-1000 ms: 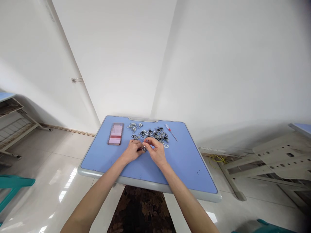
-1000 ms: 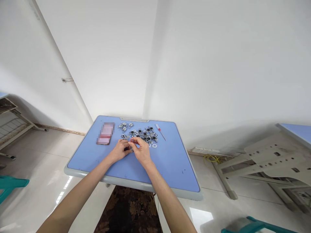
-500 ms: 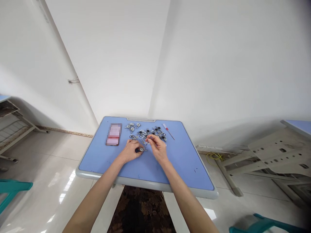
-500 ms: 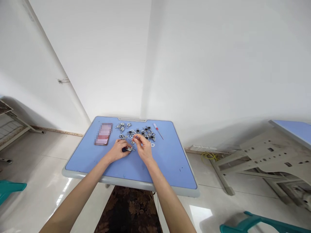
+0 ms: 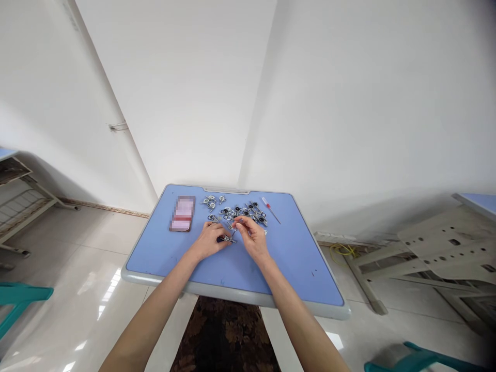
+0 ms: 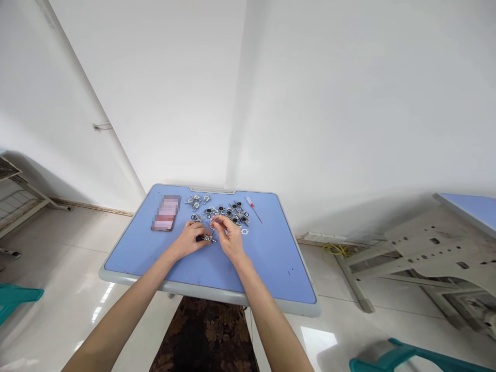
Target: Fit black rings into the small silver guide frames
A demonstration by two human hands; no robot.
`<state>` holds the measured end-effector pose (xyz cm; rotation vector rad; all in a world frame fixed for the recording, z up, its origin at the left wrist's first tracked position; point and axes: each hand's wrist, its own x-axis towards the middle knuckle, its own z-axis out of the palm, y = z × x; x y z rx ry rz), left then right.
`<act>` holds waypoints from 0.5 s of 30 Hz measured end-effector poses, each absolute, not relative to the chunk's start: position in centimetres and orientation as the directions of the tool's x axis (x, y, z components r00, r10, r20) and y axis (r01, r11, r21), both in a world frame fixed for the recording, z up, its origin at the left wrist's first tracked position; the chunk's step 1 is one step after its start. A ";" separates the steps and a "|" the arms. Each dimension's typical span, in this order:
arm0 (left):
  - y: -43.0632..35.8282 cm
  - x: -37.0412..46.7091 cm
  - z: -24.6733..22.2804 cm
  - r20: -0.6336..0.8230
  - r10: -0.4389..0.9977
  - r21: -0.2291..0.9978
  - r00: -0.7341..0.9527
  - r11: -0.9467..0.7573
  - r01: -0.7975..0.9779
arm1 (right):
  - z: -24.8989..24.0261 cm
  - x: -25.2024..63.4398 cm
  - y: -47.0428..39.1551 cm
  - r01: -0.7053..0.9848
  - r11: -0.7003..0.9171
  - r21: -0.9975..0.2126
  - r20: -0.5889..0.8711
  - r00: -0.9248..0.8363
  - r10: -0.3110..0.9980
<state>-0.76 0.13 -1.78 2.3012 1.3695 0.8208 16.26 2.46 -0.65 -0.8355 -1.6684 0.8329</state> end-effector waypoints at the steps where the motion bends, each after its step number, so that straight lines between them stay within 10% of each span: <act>1: 0.1 -0.8 -1.8 0.306 0.878 0.552 0.369 -0.479 0.683 | -0.6 16.2 2.4 0.125 0.516 -0.847 0.485 -0.214 0.848; 15: 0.3 -0.7 -2.0 0.288 0.878 0.563 0.383 -0.479 0.674 | -0.6 15.8 2.4 0.242 0.643 -0.727 0.595 -0.246 0.765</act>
